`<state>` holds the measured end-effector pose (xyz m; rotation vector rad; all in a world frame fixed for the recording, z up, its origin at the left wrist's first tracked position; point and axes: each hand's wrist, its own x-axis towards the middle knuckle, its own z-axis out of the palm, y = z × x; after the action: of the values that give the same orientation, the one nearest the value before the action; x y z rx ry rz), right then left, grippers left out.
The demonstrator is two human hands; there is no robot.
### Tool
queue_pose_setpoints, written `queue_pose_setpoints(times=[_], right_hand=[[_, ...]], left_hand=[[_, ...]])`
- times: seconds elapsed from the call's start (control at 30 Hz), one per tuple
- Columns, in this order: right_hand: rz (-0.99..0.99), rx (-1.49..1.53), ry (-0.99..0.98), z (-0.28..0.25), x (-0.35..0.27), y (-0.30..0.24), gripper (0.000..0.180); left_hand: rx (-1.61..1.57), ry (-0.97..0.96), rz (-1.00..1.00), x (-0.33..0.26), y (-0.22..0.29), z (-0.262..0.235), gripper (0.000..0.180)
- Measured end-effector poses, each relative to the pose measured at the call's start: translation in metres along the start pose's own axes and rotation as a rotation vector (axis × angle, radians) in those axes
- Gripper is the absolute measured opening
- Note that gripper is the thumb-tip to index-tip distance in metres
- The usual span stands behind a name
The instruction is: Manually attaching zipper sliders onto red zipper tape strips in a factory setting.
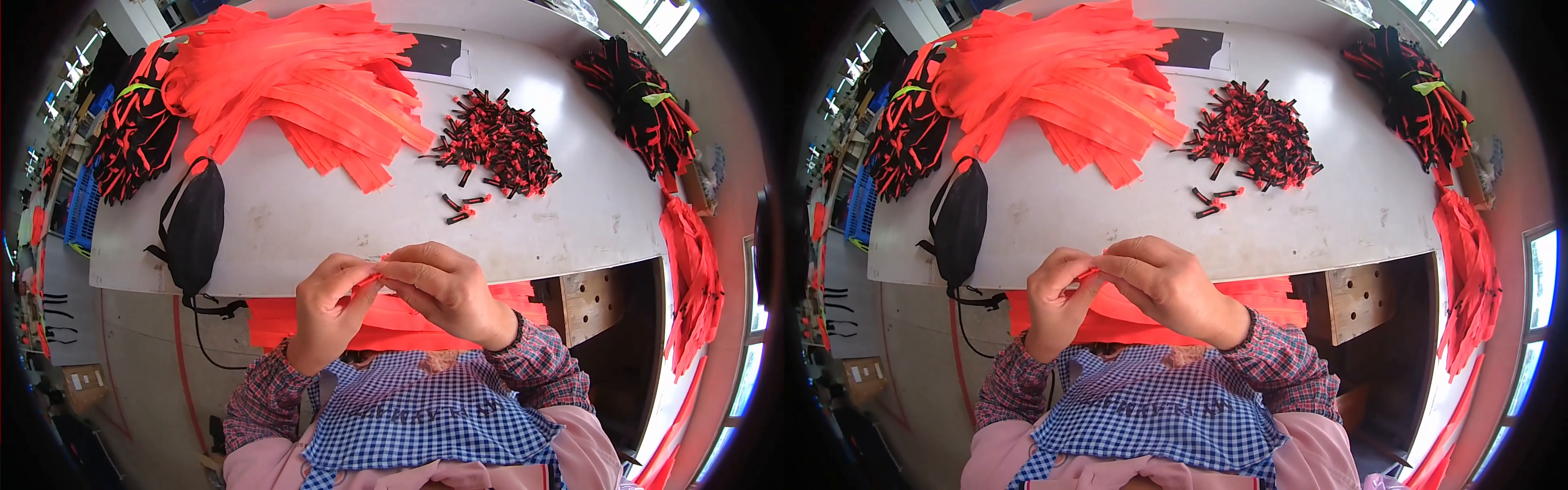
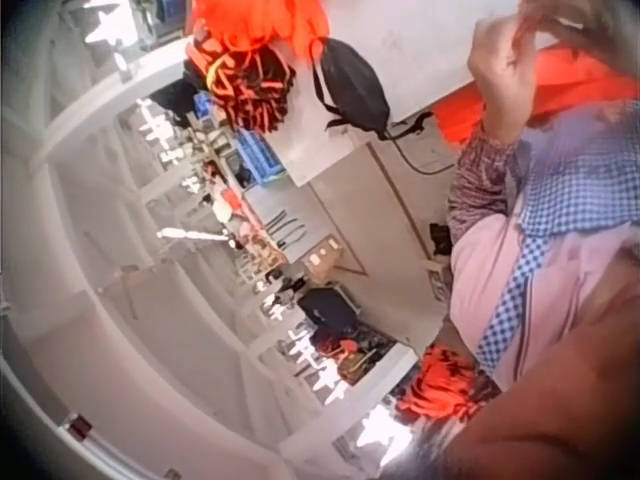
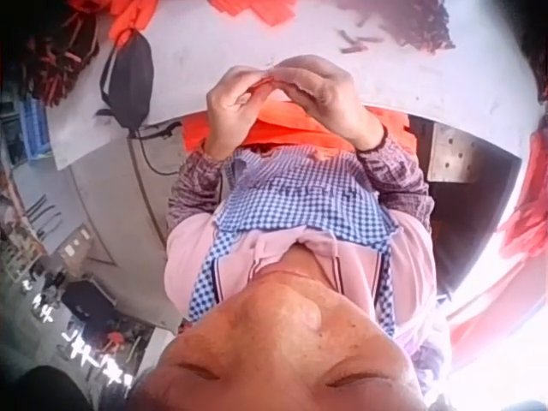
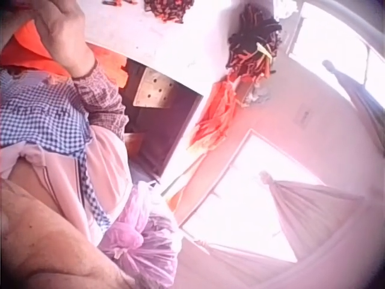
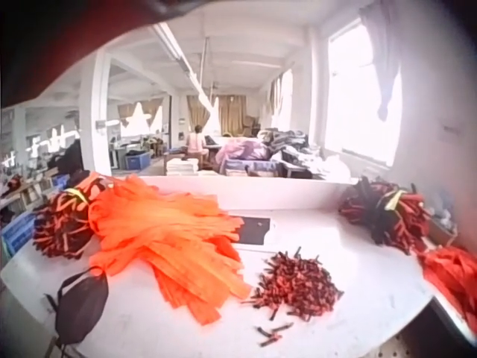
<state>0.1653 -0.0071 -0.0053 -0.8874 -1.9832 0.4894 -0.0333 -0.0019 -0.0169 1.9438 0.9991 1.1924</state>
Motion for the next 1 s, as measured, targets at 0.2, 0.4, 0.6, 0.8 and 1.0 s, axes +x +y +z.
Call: queue_pose_setpoints(times=[0.2,0.4,0.6,0.8,1.0], right_hand=[[0.096,0.173,-0.022,-0.004,-0.001,-0.001,0.030],[0.556,0.608,-0.040,0.002,-0.008,0.009,0.026],[0.536,1.039,-0.128,0.003,-0.012,0.010,0.015],[0.538,1.208,-0.134,0.009,-0.014,0.014,0.006],[0.610,1.312,-0.096,0.013,-0.016,0.015,0.008]], left_hand=[[-0.120,-0.041,-0.134,-0.003,0.000,-0.001,0.021],[-0.346,-0.088,-0.206,0.001,0.002,-0.007,0.024],[-0.756,-0.100,-0.351,-0.005,-0.009,-0.004,0.032],[-1.147,-0.170,-0.520,-0.005,-0.012,0.000,0.031],[-1.170,-0.242,-0.530,-0.004,-0.014,0.001,0.031]])
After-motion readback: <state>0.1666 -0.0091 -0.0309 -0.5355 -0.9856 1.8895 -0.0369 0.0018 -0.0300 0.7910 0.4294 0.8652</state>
